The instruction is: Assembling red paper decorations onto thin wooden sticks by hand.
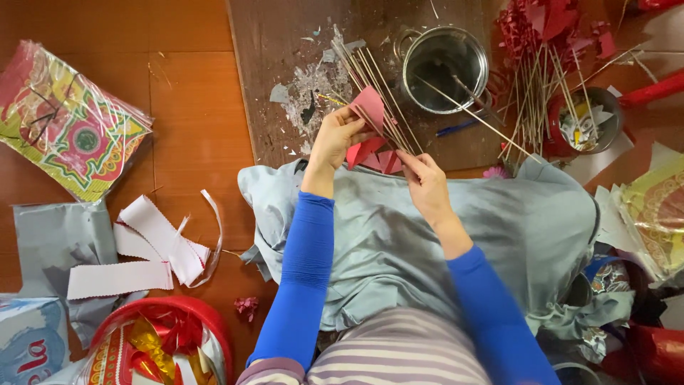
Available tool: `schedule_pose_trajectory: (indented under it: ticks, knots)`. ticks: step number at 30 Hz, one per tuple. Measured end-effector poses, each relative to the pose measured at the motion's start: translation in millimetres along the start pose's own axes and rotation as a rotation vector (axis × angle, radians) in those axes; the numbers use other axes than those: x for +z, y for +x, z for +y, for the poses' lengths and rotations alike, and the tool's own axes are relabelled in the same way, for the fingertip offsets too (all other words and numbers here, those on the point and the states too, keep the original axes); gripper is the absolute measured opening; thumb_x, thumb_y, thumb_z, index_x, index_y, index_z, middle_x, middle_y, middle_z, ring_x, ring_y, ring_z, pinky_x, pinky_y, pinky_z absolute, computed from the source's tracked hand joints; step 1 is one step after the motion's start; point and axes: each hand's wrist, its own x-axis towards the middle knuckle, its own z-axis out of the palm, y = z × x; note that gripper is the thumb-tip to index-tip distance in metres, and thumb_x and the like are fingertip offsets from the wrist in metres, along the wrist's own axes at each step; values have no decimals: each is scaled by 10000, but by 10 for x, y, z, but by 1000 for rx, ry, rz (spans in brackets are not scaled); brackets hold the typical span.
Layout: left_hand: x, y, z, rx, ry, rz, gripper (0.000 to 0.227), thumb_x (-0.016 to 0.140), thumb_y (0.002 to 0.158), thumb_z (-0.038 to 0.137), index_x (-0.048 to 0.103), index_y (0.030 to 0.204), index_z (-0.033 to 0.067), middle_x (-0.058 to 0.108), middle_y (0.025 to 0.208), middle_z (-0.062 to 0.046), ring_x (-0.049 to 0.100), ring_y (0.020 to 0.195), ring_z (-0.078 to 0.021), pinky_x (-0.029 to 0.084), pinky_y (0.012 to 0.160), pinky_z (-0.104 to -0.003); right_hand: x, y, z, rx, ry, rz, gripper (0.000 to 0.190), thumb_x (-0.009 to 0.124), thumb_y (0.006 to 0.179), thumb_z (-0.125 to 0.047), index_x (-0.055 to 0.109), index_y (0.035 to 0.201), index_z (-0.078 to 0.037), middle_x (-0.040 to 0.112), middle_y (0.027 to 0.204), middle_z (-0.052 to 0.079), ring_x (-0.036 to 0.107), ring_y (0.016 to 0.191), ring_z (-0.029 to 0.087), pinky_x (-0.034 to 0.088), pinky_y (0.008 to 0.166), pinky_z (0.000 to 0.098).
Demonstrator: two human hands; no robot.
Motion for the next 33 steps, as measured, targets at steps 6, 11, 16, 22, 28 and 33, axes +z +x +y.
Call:
schedule_pose_trajectory:
  ticks: [6,11,16,22,28,33]
  knots:
    - [-9,37,-40,0,33,31,242,556,972,-37,677,1182,-49,757,1083,-117,753,927,-213,649,843,-361,-14,16,-91,-14,-41,14,304,670,965,4,717,1256,-68,631,968,121,605,755,219,500,679,309]
    - [-64,48,-94,-16,70,29,216,572,971,-44,692,1150,-69,755,1049,-124,737,883,-200,651,814,-351,-12,30,-131,-106,-159,74,295,676,970,9,727,1246,-80,618,956,130,633,789,267,516,698,343]
    - [36,-33,38,-34,58,14,216,574,958,-43,693,1136,-69,755,1053,-121,741,889,-198,650,826,-341,76,-3,-85,-161,-245,140,342,660,928,49,741,1230,-89,604,953,115,638,807,271,525,712,354]
    - [85,-87,106,-64,69,7,229,593,949,-22,690,1155,-52,749,1075,-110,746,917,-193,648,838,-331,99,3,-59,-147,-152,171,279,676,943,56,748,1178,-75,597,947,113,609,764,253,495,667,345]
    - [-9,-13,2,-26,105,48,147,605,958,-21,684,1074,-63,733,1002,-121,734,865,-210,651,815,-357,59,23,-79,-150,-179,115,344,671,936,63,721,1251,-65,631,1004,130,658,851,296,538,726,366]
    - [-7,-33,24,-13,75,46,153,600,959,-20,677,1085,-63,747,1021,-141,748,875,-227,648,819,-349,53,42,-67,-191,-214,110,420,650,885,105,720,1261,-68,634,1017,150,662,870,317,544,740,381]
